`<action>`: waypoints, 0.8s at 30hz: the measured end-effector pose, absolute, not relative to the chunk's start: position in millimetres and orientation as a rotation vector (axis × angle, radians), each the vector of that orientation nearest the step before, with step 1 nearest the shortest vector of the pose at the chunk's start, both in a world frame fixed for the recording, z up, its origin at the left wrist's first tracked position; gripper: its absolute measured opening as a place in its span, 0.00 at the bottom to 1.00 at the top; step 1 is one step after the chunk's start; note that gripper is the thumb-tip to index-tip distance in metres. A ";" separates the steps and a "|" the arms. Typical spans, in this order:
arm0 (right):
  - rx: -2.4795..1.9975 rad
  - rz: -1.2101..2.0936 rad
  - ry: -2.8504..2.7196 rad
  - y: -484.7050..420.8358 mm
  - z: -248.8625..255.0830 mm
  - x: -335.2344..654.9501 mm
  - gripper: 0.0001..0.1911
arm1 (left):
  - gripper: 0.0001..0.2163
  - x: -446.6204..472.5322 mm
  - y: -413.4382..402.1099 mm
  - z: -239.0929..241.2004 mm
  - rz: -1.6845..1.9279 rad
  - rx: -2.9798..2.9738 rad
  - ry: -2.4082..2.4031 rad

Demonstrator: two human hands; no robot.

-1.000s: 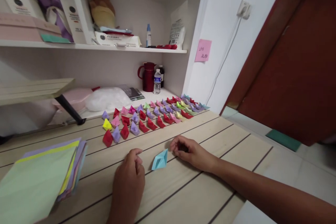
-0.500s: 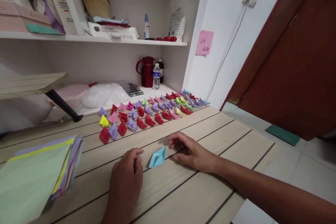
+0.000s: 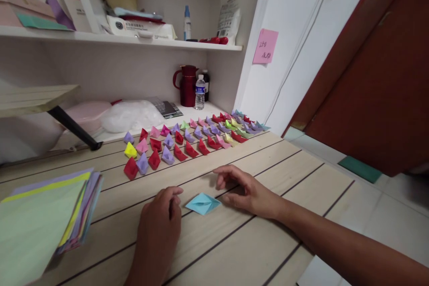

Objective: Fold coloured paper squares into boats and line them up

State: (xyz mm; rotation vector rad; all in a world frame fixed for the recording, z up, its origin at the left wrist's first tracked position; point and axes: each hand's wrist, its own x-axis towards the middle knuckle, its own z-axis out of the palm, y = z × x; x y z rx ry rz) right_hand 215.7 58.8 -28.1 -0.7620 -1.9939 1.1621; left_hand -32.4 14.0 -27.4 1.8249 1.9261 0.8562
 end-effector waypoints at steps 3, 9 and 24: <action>-0.779 1.053 -2.046 56.4 -25.7 214.8 0.22 | 0.14 -31.3 13.4 -25.6 0.840 1.823 1.923; -0.697 0.811 -2.296 51.1 -22.2 212.9 0.13 | 0.14 -30.2 12.7 -26.7 0.827 1.826 1.906; -0.668 0.715 -2.267 51.3 -26.6 209.6 0.09 | 0.14 -31.0 14.9 -30.5 0.811 1.947 1.799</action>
